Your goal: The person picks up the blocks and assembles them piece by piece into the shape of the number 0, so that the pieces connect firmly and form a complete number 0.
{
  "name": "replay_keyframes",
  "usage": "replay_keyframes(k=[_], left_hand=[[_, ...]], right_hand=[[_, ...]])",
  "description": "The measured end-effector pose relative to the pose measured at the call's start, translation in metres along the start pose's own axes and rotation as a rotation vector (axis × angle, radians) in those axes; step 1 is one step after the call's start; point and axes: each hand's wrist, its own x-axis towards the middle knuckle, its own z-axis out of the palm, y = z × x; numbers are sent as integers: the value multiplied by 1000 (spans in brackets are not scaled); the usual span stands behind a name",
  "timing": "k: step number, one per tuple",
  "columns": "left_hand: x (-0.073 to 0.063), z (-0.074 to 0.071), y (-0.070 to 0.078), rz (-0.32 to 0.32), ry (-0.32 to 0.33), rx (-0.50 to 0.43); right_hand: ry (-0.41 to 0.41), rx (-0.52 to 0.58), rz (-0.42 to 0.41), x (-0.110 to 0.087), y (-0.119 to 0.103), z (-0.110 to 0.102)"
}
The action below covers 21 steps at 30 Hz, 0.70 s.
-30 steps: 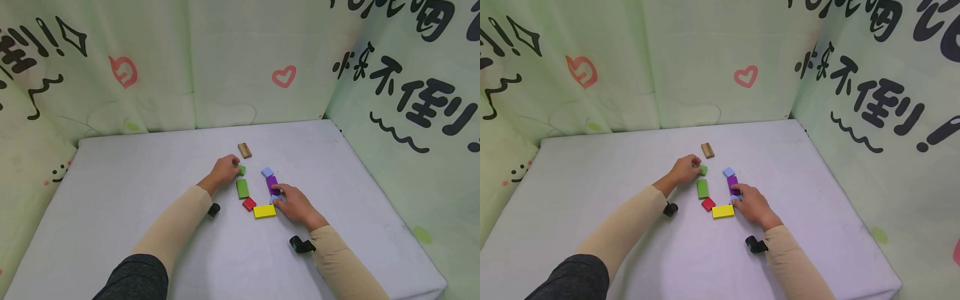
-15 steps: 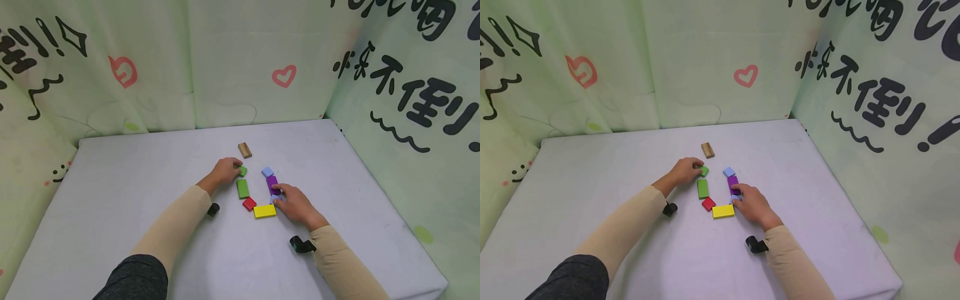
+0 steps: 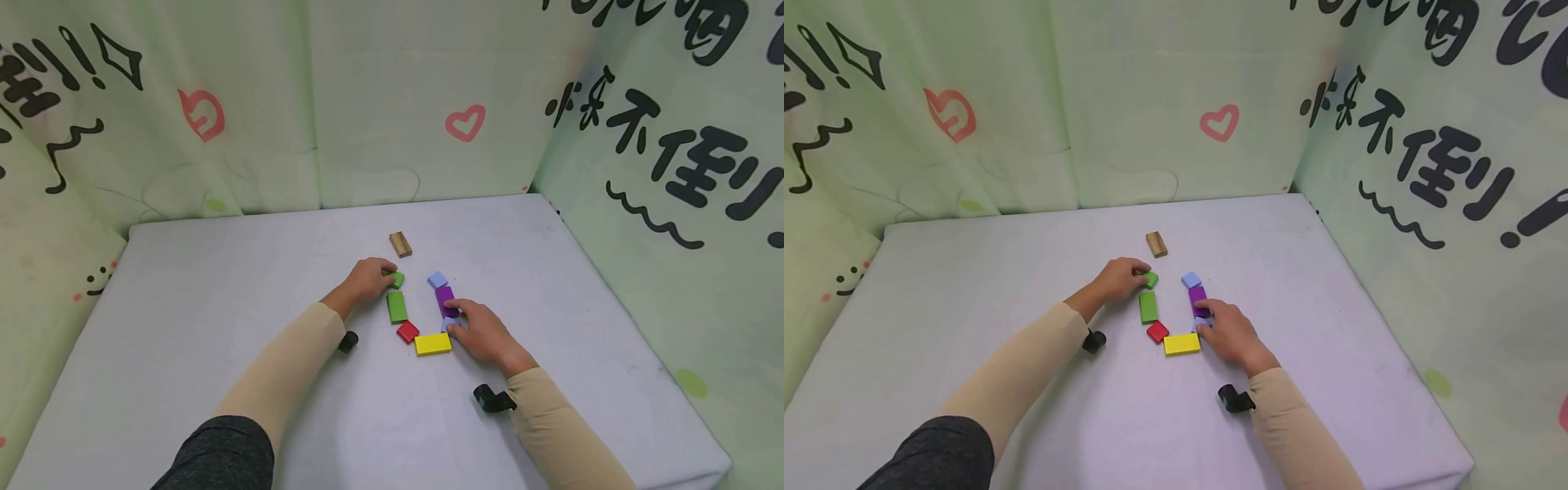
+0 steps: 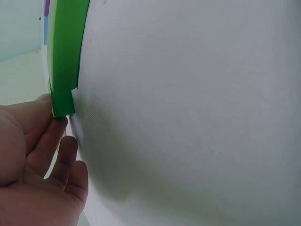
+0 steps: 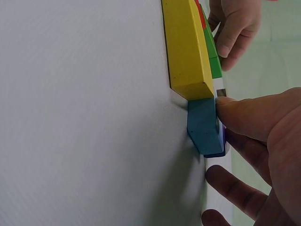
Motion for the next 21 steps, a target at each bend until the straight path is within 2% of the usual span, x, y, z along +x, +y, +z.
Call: replay_keyframes(k=[21], left_hand=[[1, 3, -2, 13, -5, 15]], right_hand=[[-2, -8, 7, 0, 0, 0]])
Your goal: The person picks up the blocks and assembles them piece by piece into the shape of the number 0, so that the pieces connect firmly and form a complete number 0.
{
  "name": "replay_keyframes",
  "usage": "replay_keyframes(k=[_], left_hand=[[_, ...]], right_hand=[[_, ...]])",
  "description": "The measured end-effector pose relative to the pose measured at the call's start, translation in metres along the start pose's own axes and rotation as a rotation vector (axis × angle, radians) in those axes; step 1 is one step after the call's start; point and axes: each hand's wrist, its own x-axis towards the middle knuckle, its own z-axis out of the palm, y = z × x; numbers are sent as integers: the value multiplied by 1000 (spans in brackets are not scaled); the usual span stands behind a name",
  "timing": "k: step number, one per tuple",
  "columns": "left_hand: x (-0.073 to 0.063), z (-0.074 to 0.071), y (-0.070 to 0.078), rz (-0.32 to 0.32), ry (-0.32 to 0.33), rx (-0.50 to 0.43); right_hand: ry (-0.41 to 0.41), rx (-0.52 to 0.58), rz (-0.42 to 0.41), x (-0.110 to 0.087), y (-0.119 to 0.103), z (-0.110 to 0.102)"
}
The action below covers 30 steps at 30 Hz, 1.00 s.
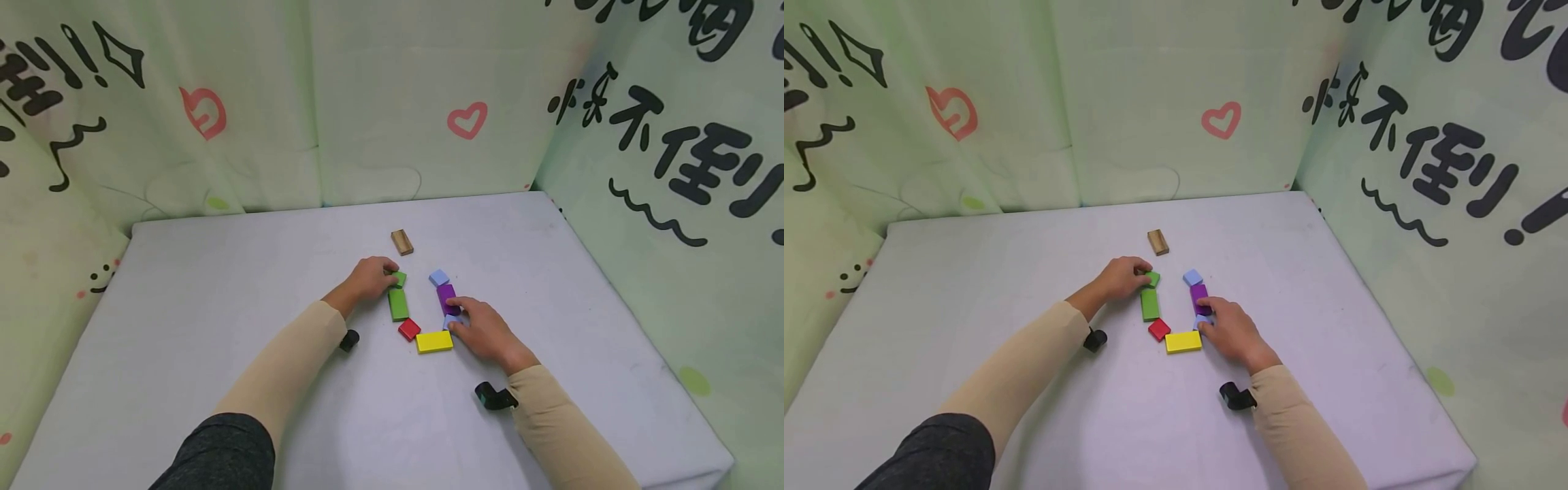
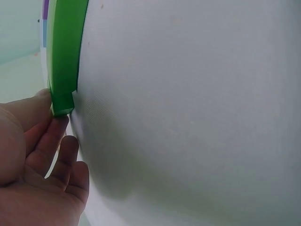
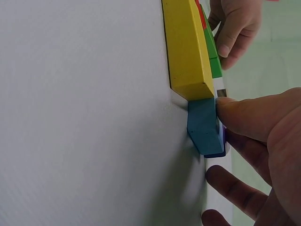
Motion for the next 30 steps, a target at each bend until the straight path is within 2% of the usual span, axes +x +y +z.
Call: replay_keyframes(k=[30], left_hand=[[-2, 0, 1, -6, -14, 1]], right_hand=[[0, -5, -25, 0, -1, -1]])
